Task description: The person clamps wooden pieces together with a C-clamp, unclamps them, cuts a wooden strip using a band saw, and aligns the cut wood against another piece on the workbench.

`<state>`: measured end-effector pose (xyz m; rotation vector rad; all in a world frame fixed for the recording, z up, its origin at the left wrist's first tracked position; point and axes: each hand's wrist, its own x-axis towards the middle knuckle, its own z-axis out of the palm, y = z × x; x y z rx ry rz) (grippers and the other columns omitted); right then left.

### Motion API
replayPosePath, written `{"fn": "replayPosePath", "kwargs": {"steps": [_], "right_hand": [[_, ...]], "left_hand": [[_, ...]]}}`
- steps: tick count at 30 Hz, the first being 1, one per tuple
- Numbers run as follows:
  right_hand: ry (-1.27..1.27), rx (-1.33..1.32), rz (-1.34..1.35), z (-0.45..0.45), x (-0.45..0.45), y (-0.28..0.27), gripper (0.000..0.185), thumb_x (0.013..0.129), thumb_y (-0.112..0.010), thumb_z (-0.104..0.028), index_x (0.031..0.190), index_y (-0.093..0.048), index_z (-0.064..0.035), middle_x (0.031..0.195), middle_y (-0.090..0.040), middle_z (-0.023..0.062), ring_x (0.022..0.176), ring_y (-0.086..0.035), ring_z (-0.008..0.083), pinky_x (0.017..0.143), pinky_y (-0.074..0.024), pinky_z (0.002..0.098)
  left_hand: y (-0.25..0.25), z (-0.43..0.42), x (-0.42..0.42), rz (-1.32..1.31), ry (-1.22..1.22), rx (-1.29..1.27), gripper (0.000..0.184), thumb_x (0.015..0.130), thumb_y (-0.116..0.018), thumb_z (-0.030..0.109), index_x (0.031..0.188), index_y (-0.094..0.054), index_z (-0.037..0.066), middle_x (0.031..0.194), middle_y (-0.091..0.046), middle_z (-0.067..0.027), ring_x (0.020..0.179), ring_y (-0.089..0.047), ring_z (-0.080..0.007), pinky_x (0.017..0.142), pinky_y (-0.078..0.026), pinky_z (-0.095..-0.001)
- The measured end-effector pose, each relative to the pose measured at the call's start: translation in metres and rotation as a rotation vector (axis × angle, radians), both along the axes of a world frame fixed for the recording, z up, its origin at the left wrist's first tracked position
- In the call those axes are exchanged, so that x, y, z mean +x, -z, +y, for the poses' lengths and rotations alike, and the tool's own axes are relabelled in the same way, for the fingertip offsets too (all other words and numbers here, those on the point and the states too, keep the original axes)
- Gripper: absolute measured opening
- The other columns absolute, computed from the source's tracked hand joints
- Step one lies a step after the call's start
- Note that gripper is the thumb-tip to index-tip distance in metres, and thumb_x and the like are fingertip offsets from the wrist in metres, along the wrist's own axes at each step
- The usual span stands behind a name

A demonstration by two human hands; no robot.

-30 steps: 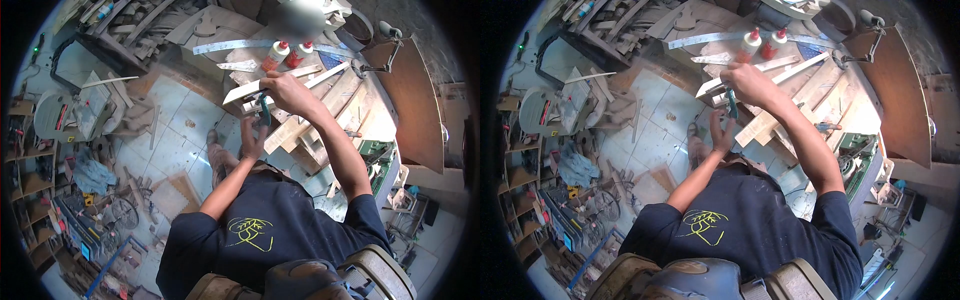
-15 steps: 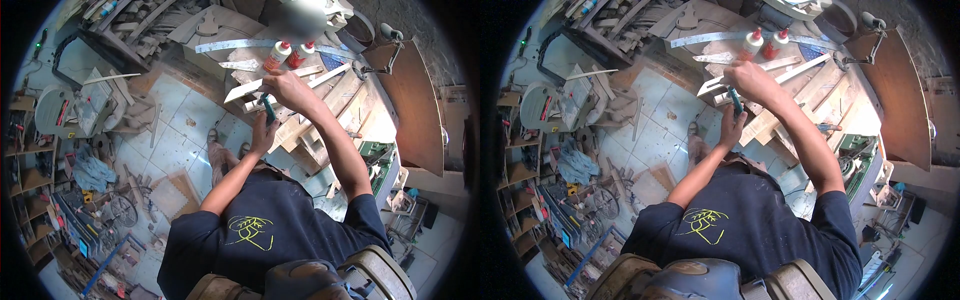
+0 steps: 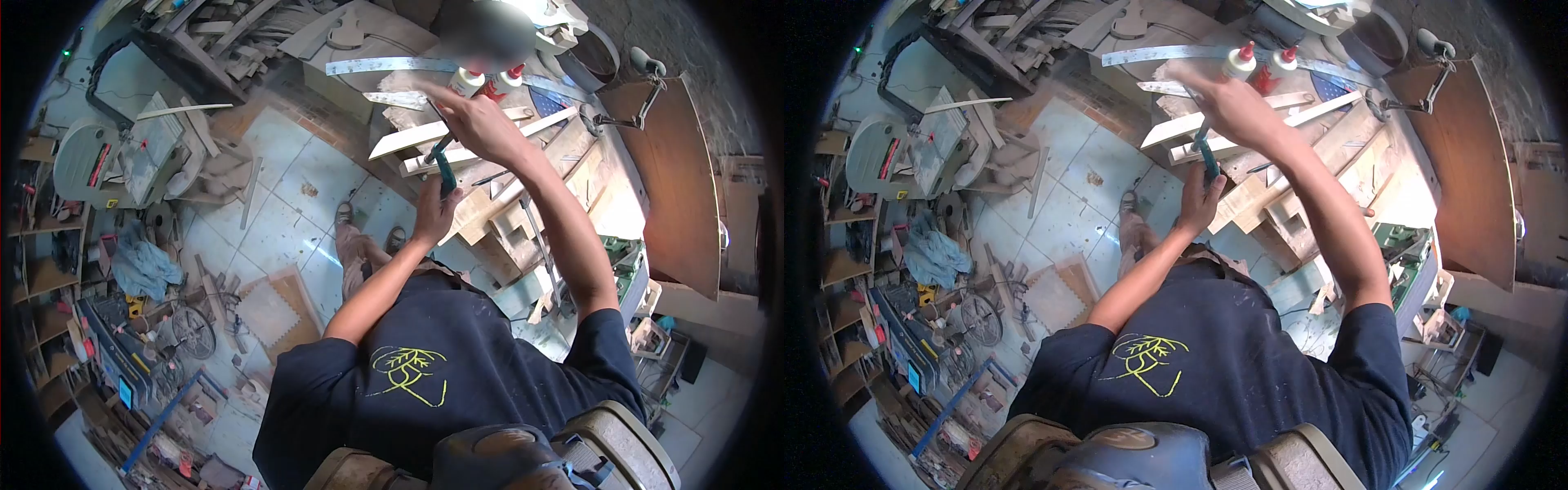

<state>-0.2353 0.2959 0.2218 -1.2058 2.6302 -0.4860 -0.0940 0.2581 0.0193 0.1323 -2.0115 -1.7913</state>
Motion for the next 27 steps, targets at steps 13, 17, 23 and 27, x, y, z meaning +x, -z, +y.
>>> {"fn": "replayPosePath", "kwargs": {"steps": [13, 17, 23, 27], "right_hand": [[-0.742, 0.042, 0.415, 0.017, -0.038, 0.025, 0.016, 0.082, -0.067, -0.016, 0.081, -0.058, -0.0028, 0.100, -0.062, 0.0099, 0.114, -0.056, 0.0282, 0.106, -0.0446, 0.0384], [-0.657, 0.028, 0.348, 0.018, -0.029, 0.024, 0.022, 0.081, -0.072, -0.017, 0.084, -0.056, -0.0020, 0.094, -0.059, 0.0108, 0.103, -0.057, 0.0291, 0.098, -0.0474, 0.0416], [-0.587, 0.040, 0.239, 0.019, -0.024, 0.019, 0.023, 0.080, -0.074, -0.015, 0.083, -0.056, -0.0011, 0.095, -0.059, 0.0114, 0.108, -0.057, 0.0307, 0.099, -0.0482, 0.0416], [-0.593, -0.107, 0.298, 0.023, -0.029, 0.034, 0.023, 0.079, -0.076, -0.013, 0.088, -0.059, -0.0009, 0.108, -0.064, 0.0137, 0.124, -0.055, 0.0336, 0.107, -0.0455, 0.0430]], "left_hand": [[0.005, 0.004, -0.002, -0.015, -0.033, 0.019, 0.050, 0.097, -0.060, 0.050, 0.103, -0.051, 0.001, 0.087, -0.052, -0.0166, 0.077, -0.055, -0.0342, 0.070, -0.045, -0.0444], [0.007, 0.005, -0.003, 0.004, -0.045, 0.014, 0.049, 0.096, -0.062, 0.048, 0.101, -0.051, 0.001, 0.087, -0.051, -0.0162, 0.077, -0.055, -0.0339, 0.069, -0.044, -0.0440], [-0.004, -0.015, 0.006, -0.063, -0.011, 0.021, 0.040, 0.091, -0.071, 0.033, 0.110, -0.055, 0.001, 0.095, -0.057, -0.0165, 0.091, -0.059, -0.0367, 0.082, -0.048, -0.0444], [0.000, -0.060, 0.005, 0.082, -0.342, -0.412, 0.047, 0.083, -0.078, 0.020, 0.121, -0.058, 0.002, 0.103, -0.061, -0.0156, 0.100, -0.060, -0.0387, 0.091, -0.049, -0.0449]]}}
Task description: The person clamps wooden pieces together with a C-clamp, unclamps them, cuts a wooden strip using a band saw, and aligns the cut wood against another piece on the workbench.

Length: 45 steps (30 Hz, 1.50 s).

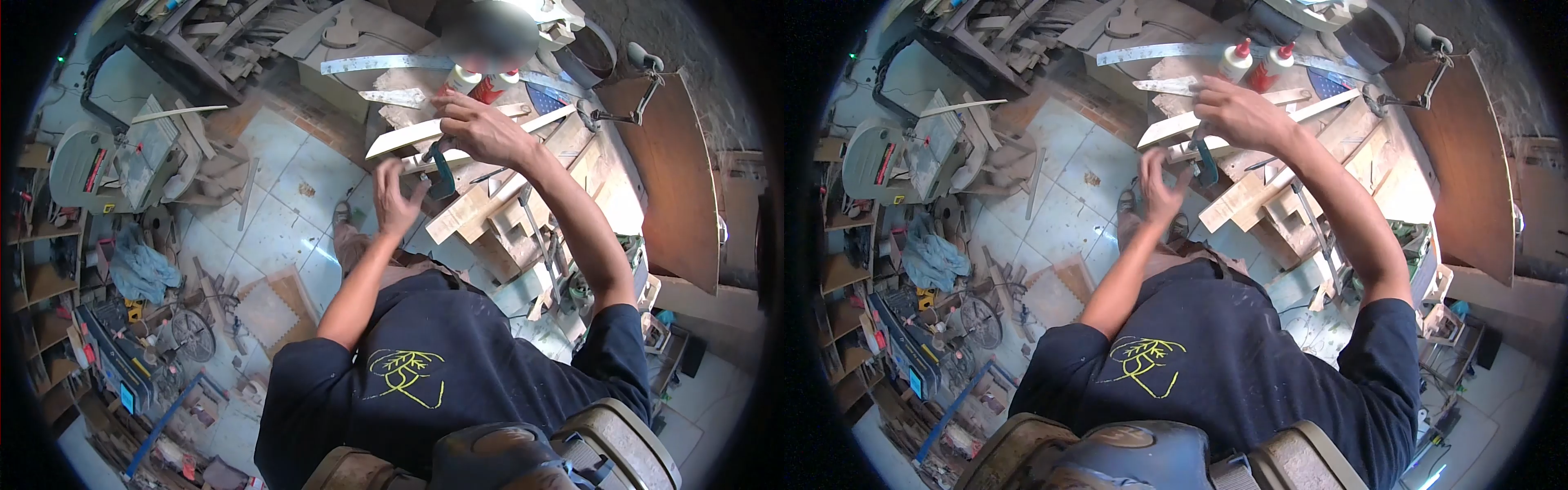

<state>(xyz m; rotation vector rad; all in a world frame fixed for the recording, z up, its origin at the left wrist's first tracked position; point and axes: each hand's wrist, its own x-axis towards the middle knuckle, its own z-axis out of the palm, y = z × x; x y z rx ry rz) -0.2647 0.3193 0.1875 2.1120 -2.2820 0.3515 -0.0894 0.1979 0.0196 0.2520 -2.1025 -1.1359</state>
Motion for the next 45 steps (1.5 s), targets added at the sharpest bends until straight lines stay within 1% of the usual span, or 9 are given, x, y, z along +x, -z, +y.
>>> {"fn": "replayPosePath", "kwargs": {"steps": [2, 3, 7, 10, 12, 21, 31, 37, 45], "right_hand": [[0.023, -0.097, 0.037, 0.001, 0.001, 0.005, 0.021, 0.078, -0.075, -0.010, 0.091, -0.061, -0.0015, 0.111, -0.065, 0.0143, 0.126, -0.054, 0.0348, 0.110, -0.0440, 0.0449], [0.090, -0.044, 0.032, 0.004, 0.003, 0.004, 0.033, 0.079, -0.077, -0.015, 0.106, -0.064, -0.0031, 0.135, -0.058, 0.0161, 0.137, -0.047, 0.0351, 0.114, -0.0412, 0.0446], [0.366, -0.291, -0.375, 0.021, 0.019, 0.005, 0.060, 0.078, -0.075, -0.013, 0.134, -0.056, -0.0087, 0.137, -0.057, 0.0161, 0.134, -0.049, 0.0366, 0.112, -0.0409, 0.0420], [0.601, -0.261, -0.464, 0.049, 0.017, 0.063, 0.066, 0.073, -0.075, -0.008, 0.136, -0.053, -0.0067, 0.136, -0.058, 0.0180, 0.127, -0.054, 0.0353, 0.109, -0.0427, 0.0445], [0.564, 0.020, -0.593, 0.050, 0.022, 0.098, 0.063, 0.071, -0.073, -0.003, 0.132, -0.056, -0.0044, 0.133, -0.058, 0.0199, 0.123, -0.056, 0.0380, 0.103, -0.0456, 0.0449], [0.509, -0.140, -0.464, 0.023, 0.045, 0.133, 0.026, 0.081, -0.070, -0.016, 0.104, -0.065, -0.0043, 0.109, -0.069, 0.0177, 0.107, -0.063, 0.0379, 0.105, -0.0437, 0.0471], [0.533, -0.264, -0.423, 0.019, 0.047, 0.146, 0.020, 0.082, -0.069, -0.016, 0.099, -0.067, -0.0065, 0.107, -0.070, 0.0154, 0.104, -0.065, 0.0365, 0.111, -0.0381, 0.0546], [0.504, -0.217, -0.345, 0.026, 0.040, 0.163, 0.037, 0.077, -0.076, -0.012, 0.113, -0.073, -0.0061, 0.107, -0.072, 0.0187, 0.124, -0.061, 0.0358, 0.112, -0.0403, 0.0515], [0.446, -0.226, -0.386, 0.027, 0.042, 0.144, 0.019, 0.081, -0.064, -0.005, 0.099, -0.063, -0.0035, 0.102, -0.063, 0.0173, 0.105, -0.059, 0.0378, 0.096, -0.0471, 0.0485]], "left_hand": [[0.001, -0.018, -0.014, -0.096, 0.116, -0.018, 0.053, 0.077, -0.082, 0.018, 0.123, -0.059, 0.006, 0.113, -0.064, -0.0166, 0.107, -0.062, -0.0384, 0.091, -0.050, -0.0455], [0.014, -0.026, -0.025, -0.147, 0.217, -0.007, 0.054, 0.077, -0.082, 0.018, 0.125, -0.059, 0.007, 0.116, -0.065, -0.0157, 0.109, -0.063, -0.0372, 0.091, -0.051, -0.0446], [0.027, -0.031, -0.042, -0.253, 0.354, 0.040, 0.043, 0.076, -0.082, 0.013, 0.116, -0.066, 0.008, 0.115, -0.069, -0.0124, 0.105, -0.067, -0.0331, 0.086, -0.054, -0.0417], [0.021, -0.030, -0.041, -0.226, 0.348, 0.086, 0.039, 0.076, -0.082, 0.010, 0.113, -0.067, 0.008, 0.112, -0.070, -0.0111, 0.102, -0.068, -0.0315, 0.083, -0.055, -0.0401], [0.019, -0.028, -0.039, -0.204, 0.334, 0.089, 0.039, 0.076, -0.082, 0.009, 0.112, -0.067, 0.008, 0.112, -0.070, -0.0102, 0.101, -0.069, -0.0308, 0.081, -0.055, -0.0392], [0.012, -0.024, -0.041, -0.246, 0.294, 0.044, 0.039, 0.075, -0.082, 0.008, 0.110, -0.066, 0.009, 0.110, -0.070, -0.0098, 0.099, -0.068, -0.0332, 0.079, -0.055, -0.0405], [0.013, -0.018, -0.039, -0.256, 0.240, 0.022, 0.035, 0.074, -0.080, 0.004, 0.106, -0.065, 0.010, 0.108, -0.070, -0.0091, 0.097, -0.067, -0.0351, 0.077, -0.054, -0.0428], [0.015, -0.015, -0.040, -0.232, 0.220, 0.011, 0.036, 0.072, -0.079, 0.002, 0.104, -0.065, 0.010, 0.106, -0.070, -0.0084, 0.096, -0.067, -0.0349, 0.077, -0.054, -0.0429], [0.018, -0.017, -0.043, -0.233, 0.254, -0.017, 0.036, 0.073, -0.078, 0.001, 0.104, -0.063, 0.009, 0.103, -0.068, -0.0102, 0.096, -0.067, -0.0355, 0.077, -0.054, -0.0439]]}}
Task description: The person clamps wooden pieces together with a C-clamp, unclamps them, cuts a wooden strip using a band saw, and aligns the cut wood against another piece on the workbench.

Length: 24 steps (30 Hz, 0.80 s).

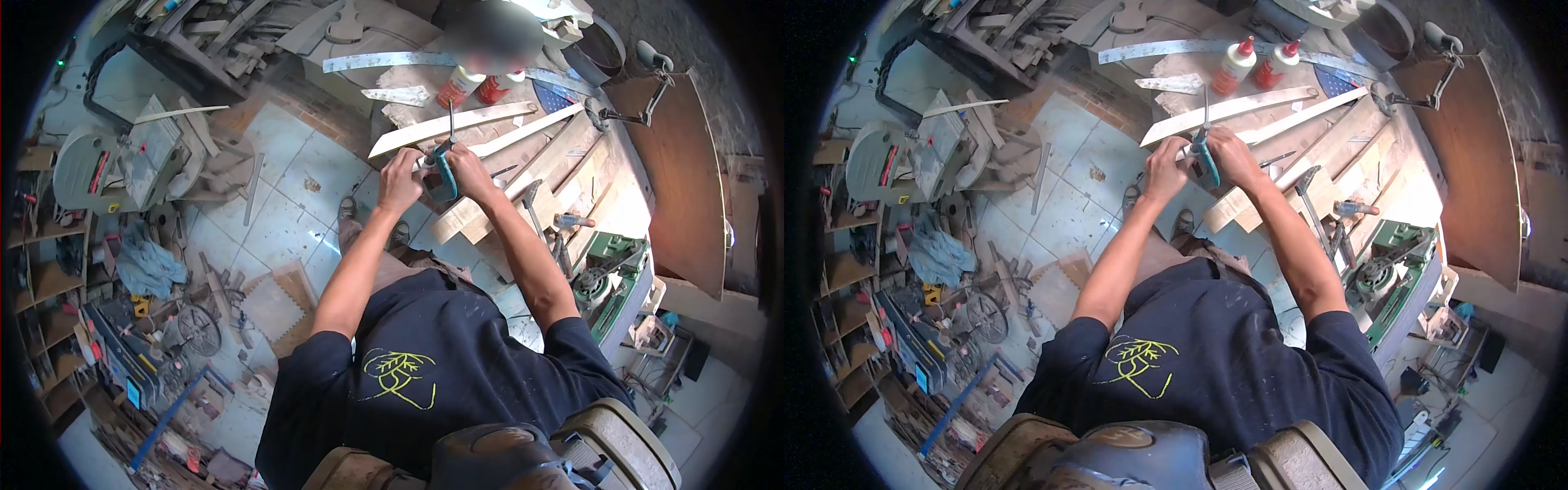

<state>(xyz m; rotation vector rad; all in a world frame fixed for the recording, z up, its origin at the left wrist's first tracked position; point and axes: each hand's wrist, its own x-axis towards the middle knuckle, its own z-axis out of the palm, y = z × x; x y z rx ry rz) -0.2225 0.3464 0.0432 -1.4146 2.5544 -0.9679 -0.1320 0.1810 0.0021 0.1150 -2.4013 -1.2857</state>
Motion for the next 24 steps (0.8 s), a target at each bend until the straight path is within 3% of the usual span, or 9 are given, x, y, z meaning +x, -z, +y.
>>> {"fn": "replayPosePath", "kwargs": {"steps": [4, 7, 13, 19, 24], "right_hand": [[0.064, 0.065, 0.001, 0.000, -0.001, -0.007, 0.021, 0.082, -0.062, -0.004, 0.103, -0.059, -0.0027, 0.102, -0.058, 0.0157, 0.101, -0.057, 0.0380, 0.085, -0.0498, 0.0443], [0.023, 0.083, 0.074, -0.001, 0.001, -0.016, 0.023, 0.083, -0.063, -0.008, 0.105, -0.057, -0.0036, 0.101, -0.057, 0.0152, 0.100, -0.057, 0.0378, 0.083, -0.0503, 0.0453], [0.006, 0.062, 0.092, -0.007, 0.002, -0.015, 0.025, 0.082, -0.066, -0.015, 0.103, -0.056, -0.0043, 0.101, -0.058, 0.0143, 0.100, -0.058, 0.0366, 0.082, -0.0512, 0.0452], [0.018, 0.012, 0.084, -0.004, 0.005, -0.008, 0.022, 0.083, -0.064, -0.015, 0.100, -0.056, -0.0039, 0.100, -0.058, 0.0141, 0.100, -0.058, 0.0365, 0.081, -0.0518, 0.0438], [-0.006, 0.064, 0.053, -0.003, 0.000, -0.010, 0.033, 0.079, -0.067, -0.012, 0.108, -0.055, -0.0043, 0.107, -0.056, 0.0169, 0.106, -0.056, 0.0386, 0.089, -0.0494, 0.0445]], "left_hand": [[-0.006, -0.006, -0.001, 0.004, 0.072, -0.036, 0.039, 0.074, -0.079, 0.002, 0.107, -0.060, 0.007, 0.103, -0.066, -0.0115, 0.096, -0.066, -0.0362, 0.076, -0.054, -0.0442], [-0.005, -0.010, -0.003, 0.005, 0.100, -0.064, 0.040, 0.074, -0.079, 0.002, 0.108, -0.058, 0.007, 0.102, -0.065, -0.0121, 0.095, -0.066, -0.0368, 0.076, -0.054, -0.0442], [-0.002, -0.005, -0.005, -0.040, 0.062, -0.108, 0.037, 0.075, -0.077, 0.003, 0.105, -0.056, 0.007, 0.100, -0.064, -0.0133, 0.093, -0.066, -0.0370, 0.076, -0.053, -0.0458], [0.002, 0.004, -0.004, -0.003, 0.014, -0.145, 0.036, 0.074, -0.074, -0.001, 0.105, -0.056, 0.007, 0.101, -0.065, -0.0125, 0.093, -0.065, -0.0370, 0.077, -0.052, -0.0462], [0.003, 0.006, -0.005, 0.005, -0.002, -0.135, 0.037, 0.074, -0.074, 0.000, 0.106, -0.057, 0.007, 0.100, -0.065, -0.0124, 0.093, -0.065, -0.0373, 0.078, -0.052, -0.0459]]}}
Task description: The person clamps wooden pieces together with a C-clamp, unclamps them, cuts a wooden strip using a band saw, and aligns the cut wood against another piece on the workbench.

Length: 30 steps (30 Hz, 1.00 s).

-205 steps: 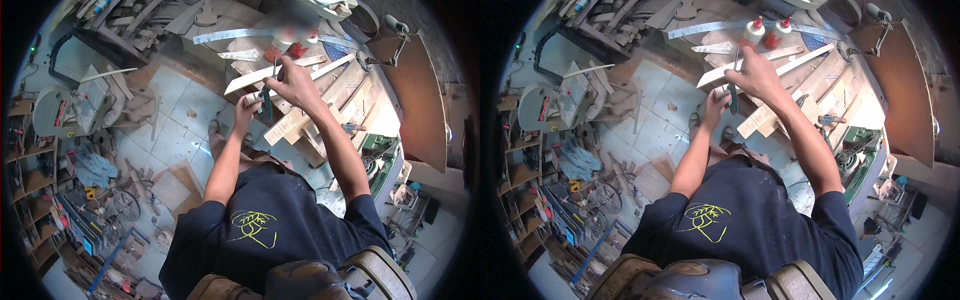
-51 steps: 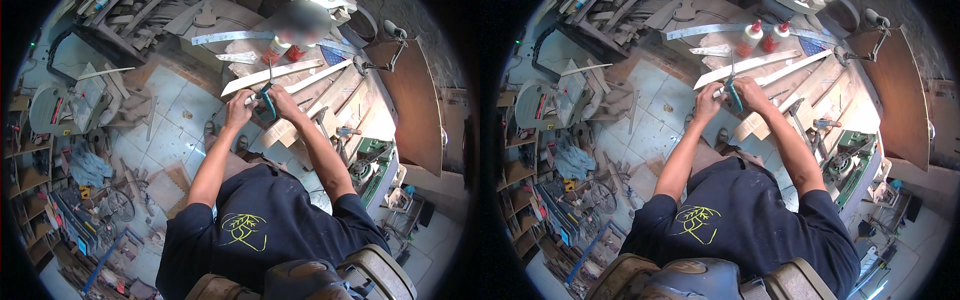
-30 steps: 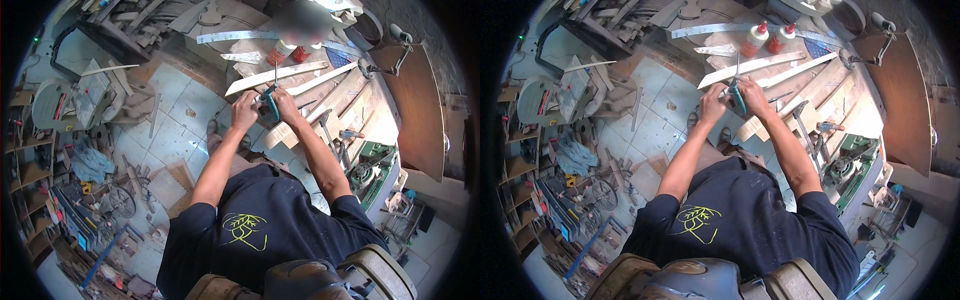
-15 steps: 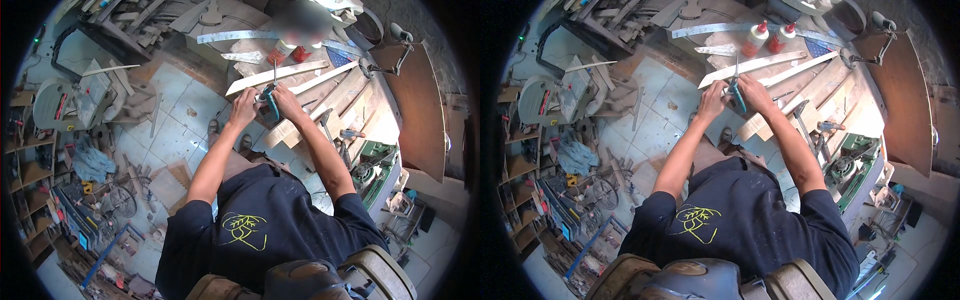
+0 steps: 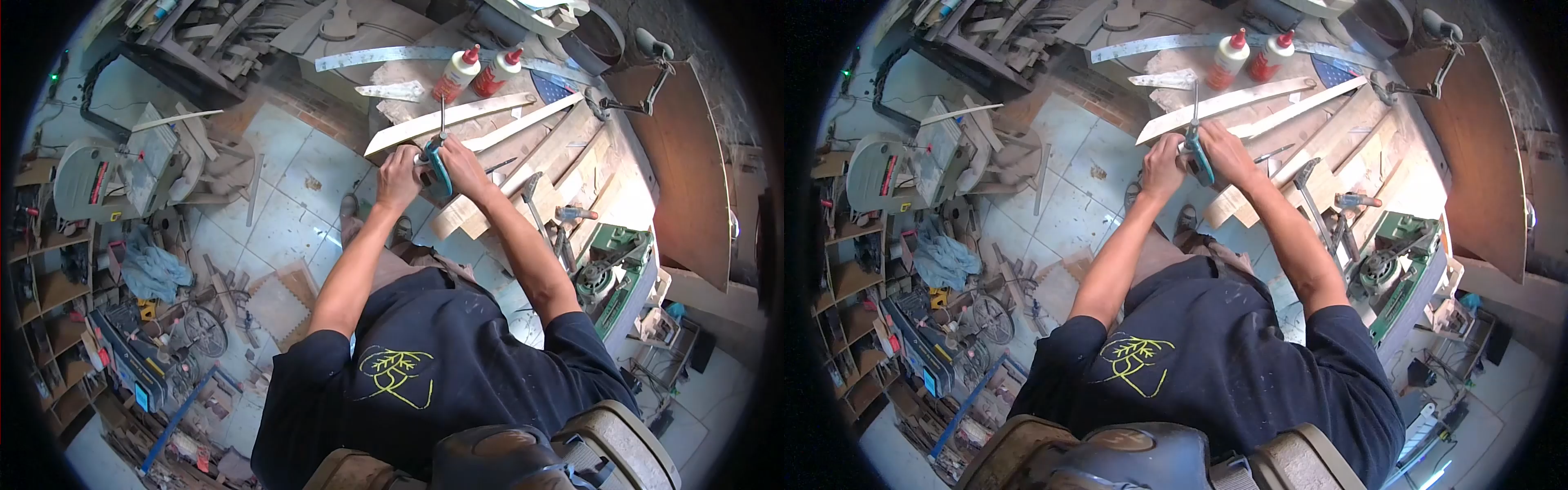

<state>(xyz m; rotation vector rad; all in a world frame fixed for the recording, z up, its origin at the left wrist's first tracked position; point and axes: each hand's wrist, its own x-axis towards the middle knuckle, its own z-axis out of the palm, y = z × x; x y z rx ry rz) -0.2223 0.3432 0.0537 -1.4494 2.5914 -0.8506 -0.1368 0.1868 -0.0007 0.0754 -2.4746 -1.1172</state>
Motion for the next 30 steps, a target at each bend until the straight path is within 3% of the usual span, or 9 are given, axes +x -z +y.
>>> {"fn": "replayPosePath", "kwargs": {"steps": [4, 6, 12, 15, 16, 19, 22, 25, 30], "right_hand": [[0.082, -0.008, -0.216, 0.013, -0.010, -0.022, 0.058, 0.073, -0.072, -0.006, 0.126, -0.051, -0.0058, 0.121, -0.053, 0.0218, 0.116, -0.052, 0.0426, 0.098, -0.0458, 0.0465], [0.141, -0.161, -0.017, 0.018, -0.009, -0.071, 0.079, 0.072, -0.070, -0.002, 0.145, -0.042, -0.0103, 0.140, -0.046, 0.0216, 0.128, -0.048, 0.0420, 0.108, -0.0414, 0.0484], [-0.256, 0.211, 0.263, 0.005, -0.036, -0.130, 0.073, 0.079, -0.076, -0.015, 0.146, -0.047, -0.0176, 0.156, -0.039, 0.0112, 0.146, -0.033, 0.0341, 0.120, -0.0335, 0.0448], [-0.292, 0.203, 0.378, -0.001, -0.045, -0.134, 0.072, 0.079, -0.076, -0.019, 0.145, -0.047, -0.0187, 0.154, -0.041, 0.0112, 0.146, -0.035, 0.0323, 0.121, -0.0335, 0.0454], [-0.300, 0.163, 0.385, -0.003, -0.044, -0.132, 0.060, 0.077, -0.075, -0.024, 0.133, -0.056, -0.0135, 0.154, -0.042, 0.0114, 0.145, -0.037, 0.0316, 0.118, -0.0363, 0.0459], [-0.400, 0.192, 0.435, -0.008, -0.050, -0.130, 0.047, 0.077, -0.075, -0.025, 0.118, -0.058, -0.0093, 0.152, -0.045, 0.0120, 0.144, -0.039, 0.0324, 0.118, -0.0371, 0.0460], [-0.463, 0.229, 0.474, -0.013, -0.053, -0.130, 0.037, 0.077, -0.074, -0.022, 0.106, -0.056, -0.0061, 0.138, -0.053, 0.0138, 0.141, -0.042, 0.0331, 0.116, -0.0398, 0.0452], [-0.464, 0.220, 0.496, -0.018, -0.055, -0.126, 0.035, 0.077, -0.073, -0.021, 0.103, -0.056, -0.0053, 0.125, -0.057, 0.0131, 0.136, -0.047, 0.0333, 0.114, -0.0425, 0.0440], [-0.404, 0.197, 0.499, -0.019, -0.046, -0.125, 0.032, 0.078, -0.073, -0.020, 0.099, -0.054, -0.0051, 0.109, -0.057, 0.0115, 0.123, -0.054, 0.0327, 0.103, -0.0476, 0.0427]], "left_hand": [[-0.003, -0.003, -0.004, 0.018, 0.003, 0.021, 0.037, 0.075, -0.077, 0.003, 0.106, -0.057, 0.007, 0.099, -0.066, -0.0125, 0.092, -0.066, -0.0371, 0.078, -0.052, -0.0460], [-0.001, -0.004, -0.002, -0.002, -0.015, 0.024, 0.038, 0.075, -0.079, 0.007, 0.106, -0.057, 0.007, 0.099, -0.066, -0.0126, 0.092, -0.066, -0.0369, 0.077, -0.052, -0.0461], [-0.002, -0.003, -0.001, -0.161, -0.024, 0.133, 0.038, 0.076, -0.078, 0.008, 0.107, -0.056, 0.005, 0.106, -0.062, -0.0156, 0.103, -0.062, -0.0390, 0.087, -0.051, -0.0474], [-0.028, 0.009, 0.018, 0.150, -0.242, 0.160, 0.038, 0.077, -0.072, 0.005, 0.111, -0.056, 0.001, 0.112, -0.057, -0.0195, 0.111, -0.057, -0.0406, 0.093, -0.046, -0.0484], [-0.025, 0.016, 0.030, 0.131, -0.235, 0.299, 0.038, 0.078, -0.067, 0.007, 0.113, -0.055, -0.002, 0.119, -0.051, -0.0218, 0.116, -0.050, -0.0408, 0.098, -0.042, -0.0469], [-0.051, 0.043, 0.047, 0.037, -0.060, 0.673, 0.030, 0.087, -0.069, 0.022, 0.103, -0.061, -0.001, 0.084, -0.059, -0.0144, 0.078, -0.061, -0.0344, 0.075, -0.050, -0.0413], [-0.032, 0.072, 0.027, -0.030, 0.029, 0.754, 0.030, 0.091, -0.070, 0.027, 0.093, -0.060, -0.001, 0.069, -0.055, -0.0131, 0.062, -0.056, -0.0343, 0.062, -0.047, -0.0432], [-0.011, 0.088, 0.014, -0.125, -0.145, 0.627, 0.025, 0.093, -0.067, 0.020, 0.084, -0.058, -0.001, 0.062, -0.059, -0.0125, 0.054, -0.057, -0.0279, 0.058, -0.046, -0.0406], [-0.001, 0.101, 0.012, 0.024, -0.276, 0.509, 0.020, 0.095, -0.062, 0.016, 0.087, -0.056, -0.001, 0.069, -0.057, -0.0202, 0.063, -0.057, -0.0401, 0.060, -0.042, -0.0491]]}}
